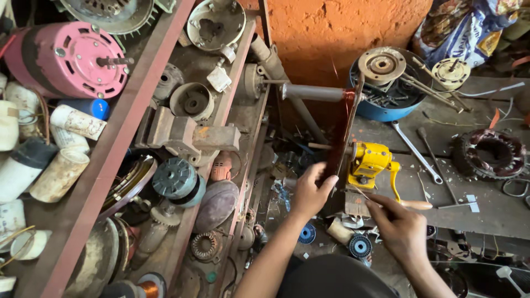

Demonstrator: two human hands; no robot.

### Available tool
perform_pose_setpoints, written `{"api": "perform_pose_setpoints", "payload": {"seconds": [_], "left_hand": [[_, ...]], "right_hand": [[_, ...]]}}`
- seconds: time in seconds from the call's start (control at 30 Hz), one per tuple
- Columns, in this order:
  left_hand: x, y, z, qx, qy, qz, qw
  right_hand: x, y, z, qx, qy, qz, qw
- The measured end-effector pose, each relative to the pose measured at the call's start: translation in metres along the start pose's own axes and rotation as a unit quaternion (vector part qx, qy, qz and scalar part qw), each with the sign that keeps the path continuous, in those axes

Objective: The person operates a manual wire winding machine to wrap copper wire around a cylindrical core. They turn a yellow crank to rotate the core and guide the wire with their hands to ensure even layers. The person pauses to adjust the wire and uses a tool to cut the wire at the end of the process.

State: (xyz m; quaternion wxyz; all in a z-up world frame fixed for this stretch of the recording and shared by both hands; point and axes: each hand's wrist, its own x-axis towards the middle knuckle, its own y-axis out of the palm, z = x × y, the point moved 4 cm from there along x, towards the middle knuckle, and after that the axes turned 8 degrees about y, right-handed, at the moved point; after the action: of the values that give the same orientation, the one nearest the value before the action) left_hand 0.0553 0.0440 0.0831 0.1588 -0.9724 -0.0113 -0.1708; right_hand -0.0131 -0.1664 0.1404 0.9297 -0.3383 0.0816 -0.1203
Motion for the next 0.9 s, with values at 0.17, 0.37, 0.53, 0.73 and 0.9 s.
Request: {"api": "perform_pose_setpoints", "payload": {"seconds": [0.17,0.37,0.53,0.73,0.9], "left_hand": [[-0.001,0.017,0.035,-0.282,-0.125,0.03,0.951],[-0.009,0.026,0.053,-0.523,-0.181,0.026,0.833],[-0.011,0.022,0.052,-0.535,-0.215,0.004,0.817],[-0.006,0.013,0.054,-0.462,-0.222,0.03,0.858],[0.0,0.005,0.058,-0.318,-0.18,0.053,0.929]], "right_hand": [[0.024,0.022,0.023,0.0,-0.011,0.002,1.0],[0.031,0.033,0.05,-0.011,-0.077,-0.086,0.993],[0.032,0.056,0.061,-0.049,-0.136,-0.091,0.985],[0.044,0.077,0.054,-0.042,-0.097,-0.036,0.994],[0.053,0.077,0.038,0.105,0.0,0.109,0.988]]}}
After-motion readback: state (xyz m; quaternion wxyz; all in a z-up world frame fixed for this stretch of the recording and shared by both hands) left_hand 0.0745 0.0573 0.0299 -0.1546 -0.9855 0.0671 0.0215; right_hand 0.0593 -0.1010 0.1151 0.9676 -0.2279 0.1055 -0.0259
